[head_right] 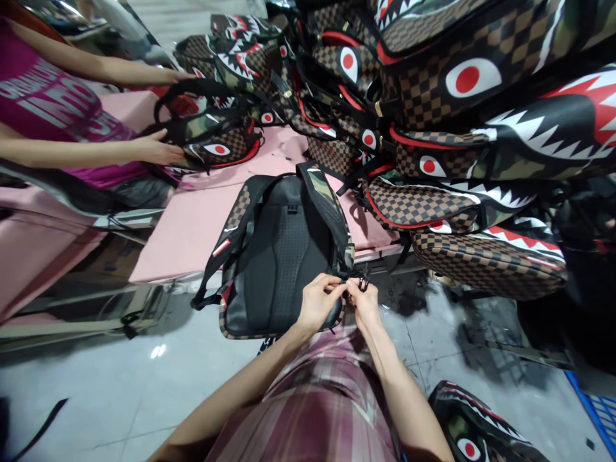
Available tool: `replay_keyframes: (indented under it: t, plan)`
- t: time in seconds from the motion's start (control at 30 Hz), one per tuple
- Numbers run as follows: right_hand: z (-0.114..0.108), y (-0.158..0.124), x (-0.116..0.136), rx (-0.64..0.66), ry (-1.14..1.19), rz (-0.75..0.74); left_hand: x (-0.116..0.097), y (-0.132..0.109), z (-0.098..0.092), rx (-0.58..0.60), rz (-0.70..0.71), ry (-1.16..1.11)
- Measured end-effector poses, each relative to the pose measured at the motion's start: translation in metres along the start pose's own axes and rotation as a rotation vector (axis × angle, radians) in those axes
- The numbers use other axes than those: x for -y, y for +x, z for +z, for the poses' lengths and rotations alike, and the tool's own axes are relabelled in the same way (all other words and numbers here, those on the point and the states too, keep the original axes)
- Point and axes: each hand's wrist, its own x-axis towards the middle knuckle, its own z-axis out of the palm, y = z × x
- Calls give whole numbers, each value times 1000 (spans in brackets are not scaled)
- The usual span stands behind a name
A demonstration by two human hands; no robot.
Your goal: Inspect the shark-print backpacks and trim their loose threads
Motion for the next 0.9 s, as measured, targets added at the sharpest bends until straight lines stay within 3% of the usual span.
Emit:
replay_keyframes:
  t: [0.23, 0.43, 0.57, 0.6, 0.7, 0.77, 0.9]
  plan:
    - [3, -1, -3, -6, -11, -3, 1, 10, -3, 198, -308, -367]
    - [2, -1, 1, 36, 35, 53, 0, 3, -15, 334, -407, -734]
    - [-3, 1, 2, 45, 54, 71, -3, 1, -30, 654, -370, -635]
    - [-3, 1, 1, 43, 58, 70, -2, 2, -31, 673, -351, -544]
    - [-2, 1, 0, 46, 60, 67, -1, 9, -24, 456, -339, -336]
    - [-1, 0, 0, 48, 53, 61, -1, 14, -14, 300, -378, -346]
    - [-1, -1, 0, 48, 37, 46, 0, 17, 2, 275, -482, -671]
